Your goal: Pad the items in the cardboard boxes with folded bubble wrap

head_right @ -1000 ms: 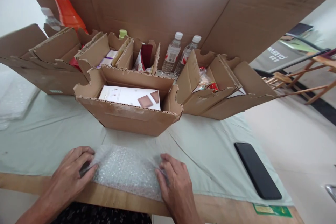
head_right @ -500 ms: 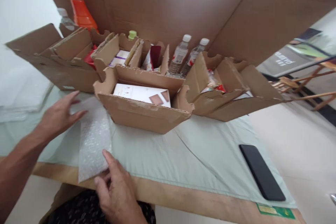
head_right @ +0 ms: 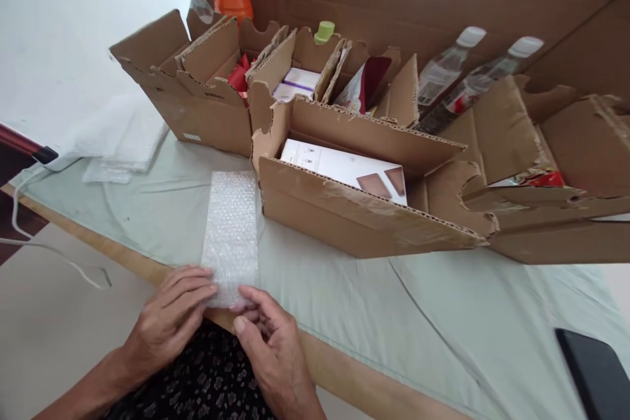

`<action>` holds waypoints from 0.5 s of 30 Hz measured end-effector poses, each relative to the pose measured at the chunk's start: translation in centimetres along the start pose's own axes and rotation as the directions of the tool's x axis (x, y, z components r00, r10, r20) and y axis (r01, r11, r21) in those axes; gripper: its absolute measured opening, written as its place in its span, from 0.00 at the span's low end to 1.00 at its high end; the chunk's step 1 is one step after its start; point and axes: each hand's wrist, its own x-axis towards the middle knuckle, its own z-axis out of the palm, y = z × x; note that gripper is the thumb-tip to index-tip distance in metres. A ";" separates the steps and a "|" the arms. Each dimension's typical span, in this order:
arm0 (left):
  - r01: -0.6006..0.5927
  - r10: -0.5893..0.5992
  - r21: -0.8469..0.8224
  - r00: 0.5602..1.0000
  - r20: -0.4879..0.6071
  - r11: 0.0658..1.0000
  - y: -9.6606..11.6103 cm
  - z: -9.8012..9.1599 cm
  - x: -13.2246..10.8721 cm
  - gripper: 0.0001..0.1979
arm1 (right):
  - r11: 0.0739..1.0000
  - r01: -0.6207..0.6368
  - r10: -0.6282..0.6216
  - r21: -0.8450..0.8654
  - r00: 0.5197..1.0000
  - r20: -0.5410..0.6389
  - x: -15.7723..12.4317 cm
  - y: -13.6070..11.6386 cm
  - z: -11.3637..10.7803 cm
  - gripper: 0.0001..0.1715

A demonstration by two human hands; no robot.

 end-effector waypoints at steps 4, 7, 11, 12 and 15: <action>0.169 -0.175 -0.100 0.983 -0.051 0.981 -0.4 0.1 1.6 0.17 | 0.888 0.233 -0.314 -0.396 0.937 -0.154 0.2 -0.2 -0.9 0.29; 0.276 -0.282 -0.108 0.959 -0.039 0.955 -0.6 0.1 1.8 0.18 | 0.695 0.339 -0.483 -0.634 0.874 -0.062 2.6 -0.4 -0.8 0.34; 0.221 -0.213 0.046 0.968 -0.129 0.974 -0.9 0.8 1.7 0.18 | 0.543 0.304 -0.496 -0.783 0.868 -0.007 6.2 -0.2 0.2 0.27; 0.204 -0.189 0.095 0.971 -0.148 0.974 -1.0 1.0 1.6 0.17 | 0.506 0.296 -0.516 -0.810 0.857 -0.009 6.6 -0.1 0.4 0.26; 0.204 -0.180 0.163 0.972 -0.151 0.965 -1.3 1.4 1.7 0.18 | 0.408 0.307 -0.624 -0.860 0.781 -0.017 6.2 0.0 0.6 0.24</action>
